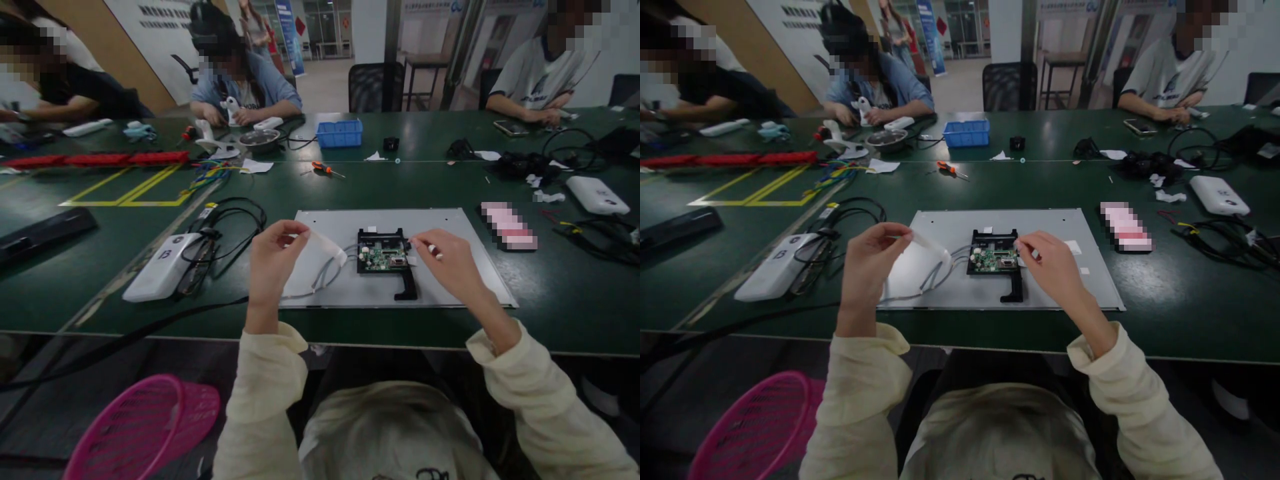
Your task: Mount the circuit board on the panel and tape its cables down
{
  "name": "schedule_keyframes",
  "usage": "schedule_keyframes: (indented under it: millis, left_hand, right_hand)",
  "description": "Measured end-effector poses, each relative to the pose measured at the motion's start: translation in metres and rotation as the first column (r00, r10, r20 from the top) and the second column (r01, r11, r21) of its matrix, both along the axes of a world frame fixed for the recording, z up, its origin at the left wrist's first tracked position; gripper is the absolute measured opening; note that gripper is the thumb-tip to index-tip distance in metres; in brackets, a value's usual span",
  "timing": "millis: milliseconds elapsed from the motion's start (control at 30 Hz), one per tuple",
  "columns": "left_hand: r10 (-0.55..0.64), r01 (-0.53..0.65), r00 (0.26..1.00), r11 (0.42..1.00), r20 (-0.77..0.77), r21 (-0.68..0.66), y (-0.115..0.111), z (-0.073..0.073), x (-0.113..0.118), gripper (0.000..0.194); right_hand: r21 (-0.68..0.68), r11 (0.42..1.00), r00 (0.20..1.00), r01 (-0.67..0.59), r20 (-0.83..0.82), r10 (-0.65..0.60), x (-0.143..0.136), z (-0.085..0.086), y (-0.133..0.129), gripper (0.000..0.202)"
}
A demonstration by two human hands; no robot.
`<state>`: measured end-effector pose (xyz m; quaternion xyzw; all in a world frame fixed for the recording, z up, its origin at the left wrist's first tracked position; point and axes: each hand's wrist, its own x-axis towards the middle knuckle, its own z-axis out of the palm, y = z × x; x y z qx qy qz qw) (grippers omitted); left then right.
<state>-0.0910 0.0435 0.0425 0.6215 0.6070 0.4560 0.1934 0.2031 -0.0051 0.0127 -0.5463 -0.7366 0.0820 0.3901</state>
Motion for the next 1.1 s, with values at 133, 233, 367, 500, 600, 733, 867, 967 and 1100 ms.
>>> schedule_keyframes:
  millis: [133,233,367,500,600,733,867,967,1100]
  left_hand:
    - [-0.111,0.105,0.991,0.991,-0.080,-0.081,0.001,-0.020,0.007,0.018]
    - [-0.097,0.071,0.977,0.988,-0.191,-0.139,-0.001,-0.034,0.010,0.018]
    - [-0.089,0.067,0.951,0.994,-0.295,-0.086,-0.005,-0.048,0.007,0.018]
    - [-0.041,0.021,0.934,0.998,-0.354,-0.060,-0.005,-0.055,0.003,0.020]
    - [-0.015,-0.007,0.923,0.998,-0.384,-0.056,-0.005,-0.055,0.004,0.021]
    - [0.016,-0.037,0.906,0.999,-0.424,-0.041,-0.006,-0.052,0.007,0.021]
    - [0.038,-0.061,0.892,0.997,-0.450,-0.037,-0.006,-0.053,0.007,0.022]
    - [0.043,-0.056,0.874,0.998,-0.483,-0.012,-0.006,-0.053,0.007,0.024]
    - [0.070,0.011,0.823,0.990,-0.563,0.140,-0.013,-0.048,0.013,0.029]
  right_hand:
    - [0.030,0.981,0.982,-0.190,-0.012,0.190,-0.042,0.001,-0.019,0.030]
    - [-0.011,0.925,0.922,-0.381,0.072,0.380,-0.069,-0.005,-0.021,0.037]
    - [-0.039,0.874,0.853,-0.485,0.199,0.482,-0.090,-0.015,-0.016,0.041]
    - [-0.078,0.863,0.823,-0.499,0.271,0.500,-0.096,-0.023,-0.015,0.038]
    - [-0.087,0.861,0.813,-0.501,0.292,0.503,-0.096,-0.027,-0.018,0.036]
    - [-0.084,0.857,0.808,-0.508,0.298,0.508,-0.097,-0.028,-0.019,0.036]
    - [-0.088,0.846,0.804,-0.526,0.275,0.528,-0.099,-0.026,-0.019,0.037]
    - [-0.099,0.841,0.804,-0.533,0.252,0.539,-0.099,-0.024,-0.019,0.036]
    - [-0.114,0.844,0.808,-0.523,0.247,0.534,-0.099,-0.022,-0.020,0.036]
